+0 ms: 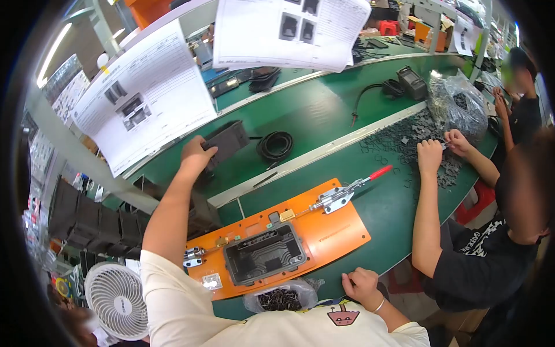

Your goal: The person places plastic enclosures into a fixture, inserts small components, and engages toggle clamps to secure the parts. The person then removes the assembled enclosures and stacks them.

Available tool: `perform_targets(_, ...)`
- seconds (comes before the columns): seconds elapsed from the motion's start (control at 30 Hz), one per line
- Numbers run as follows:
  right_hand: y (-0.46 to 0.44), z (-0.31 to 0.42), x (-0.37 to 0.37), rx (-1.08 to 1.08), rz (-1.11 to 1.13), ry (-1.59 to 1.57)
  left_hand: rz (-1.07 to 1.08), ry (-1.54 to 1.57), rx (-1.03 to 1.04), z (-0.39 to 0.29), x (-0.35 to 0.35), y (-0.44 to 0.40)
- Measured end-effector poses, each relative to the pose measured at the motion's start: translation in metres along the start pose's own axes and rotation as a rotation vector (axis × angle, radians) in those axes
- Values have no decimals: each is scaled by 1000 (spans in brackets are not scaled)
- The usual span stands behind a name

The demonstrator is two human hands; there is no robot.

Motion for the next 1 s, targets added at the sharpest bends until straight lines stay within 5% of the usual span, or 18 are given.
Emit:
perform_targets(0.1, -1, 0, 1, -13, 5, -15, -170, 11, 329, -35, -60, 76)
perform_targets(0.23, -3, 3, 3, -20, 29, -31, -353, 121, 497, -14, -110, 180)
perform_targets(0.6, -7, 7, 4, -15, 57, -7, -445, 113, 243, 93, -89, 273)
perform_targets(1.0, -7, 4, 5, 25, 59, -37, -491, 171, 279, 102, -76, 273)
Point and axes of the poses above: each hand's wrist, its own y-axis away from the middle knuckle, its own x-axis out of the palm, z = x × y, the point moved 10 cm from there along -y, towards the middle knuckle, and after that the axes turned 15 degrees about z, right-handed, at the moved point
